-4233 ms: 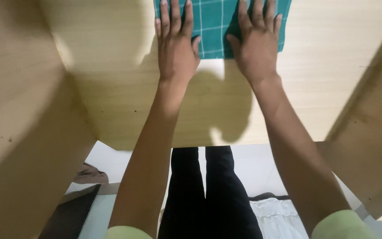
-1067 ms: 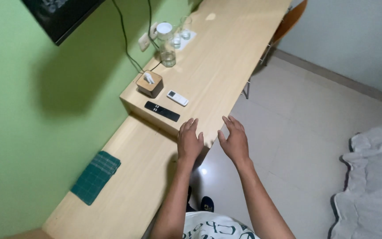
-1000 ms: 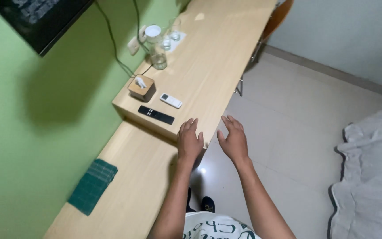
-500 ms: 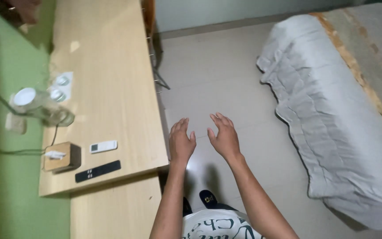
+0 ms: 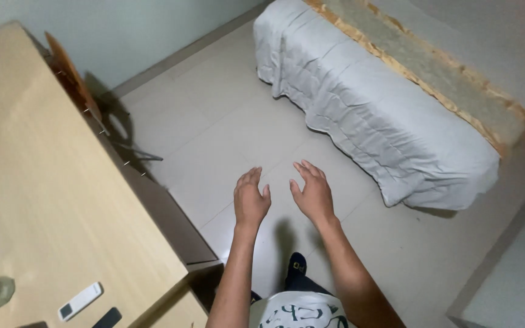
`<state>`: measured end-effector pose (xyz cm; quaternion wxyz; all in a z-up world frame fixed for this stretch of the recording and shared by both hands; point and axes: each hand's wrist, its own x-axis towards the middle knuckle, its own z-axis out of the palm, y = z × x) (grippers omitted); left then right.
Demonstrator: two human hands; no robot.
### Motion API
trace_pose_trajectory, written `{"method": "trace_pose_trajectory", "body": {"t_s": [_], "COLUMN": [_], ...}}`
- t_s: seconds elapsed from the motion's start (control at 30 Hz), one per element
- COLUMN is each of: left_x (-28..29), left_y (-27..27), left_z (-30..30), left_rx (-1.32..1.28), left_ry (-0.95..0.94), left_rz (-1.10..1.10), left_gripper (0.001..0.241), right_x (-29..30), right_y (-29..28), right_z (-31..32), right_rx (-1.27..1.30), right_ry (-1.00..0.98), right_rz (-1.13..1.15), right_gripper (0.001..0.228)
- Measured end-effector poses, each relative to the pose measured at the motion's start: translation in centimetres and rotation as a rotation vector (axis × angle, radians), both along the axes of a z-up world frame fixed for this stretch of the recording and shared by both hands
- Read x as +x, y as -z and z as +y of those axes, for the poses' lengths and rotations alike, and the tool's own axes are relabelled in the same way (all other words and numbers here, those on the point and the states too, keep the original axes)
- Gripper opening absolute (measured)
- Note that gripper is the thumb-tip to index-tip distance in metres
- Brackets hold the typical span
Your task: The person wipes a wooden nightstand and a desk using a green cloth. After placing the cloth on the desk, the person walks to the bed and smooths out the white bedsheet and decorative runner with their hands.
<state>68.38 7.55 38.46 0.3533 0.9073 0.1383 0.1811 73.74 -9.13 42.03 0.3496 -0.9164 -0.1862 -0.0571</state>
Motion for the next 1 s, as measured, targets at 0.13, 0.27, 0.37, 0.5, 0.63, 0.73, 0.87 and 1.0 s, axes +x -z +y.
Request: {"method": "trace_pose_trajectory", "body": {"t_s": [0.13, 0.27, 0.37, 0.5, 0.63, 0.73, 0.87, 1.0], "left_x": [4.3, 8.3, 10.7, 12.7, 14.1, 15.2, 16.2, 17.1], "left_y": [-0.9, -0.3, 0.0, -0.2, -0.2, -0.4, -1.1, -0.5], "left_z": [-3.9, -7.6, -10.0, -11.9, -12.1, -10.9, -7.7, -2.4], "left_rx": [0.013, 0.014, 0.011, 0.028, 0.009, 0.024, 0.015, 0.044], "left_ry": [0.086, 0.167, 0.217, 0.263, 0.29, 0.284, 0.244, 0.164], "left_rz": [-0.008, -0.073, -0.066, -0.046, -0.043, -0.027, -0.004, 0.005], "left_gripper": [0.055, 0.054, 0.054, 0.054, 0.054, 0.055, 0.053, 0.055], "right_x": [3.0, 6.0, 7.9, 9.4, 10.2, 11.3, 13.2, 15.2], "right_y": [0.5, 1.2, 1.6, 2.0, 1.5, 1.5, 1.2, 0.9], "right_z": [-4.3, -8.5, -11.4, -13.7, -13.7, -12.4, -9.0, -3.4], "right_rx": [0.017, 0.007, -0.004, 0.009, 0.029, 0.054, 0.027, 0.022], "right_ry": [0.085, 0.145, 0.177, 0.23, 0.245, 0.228, 0.167, 0.073], "right_rz": [-0.016, -0.046, -0.075, -0.076, -0.054, -0.054, -0.071, -0.054], "right_gripper": [0.049, 0.049, 0.049, 0.048, 0.048, 0.047, 0.047, 0.048]}}
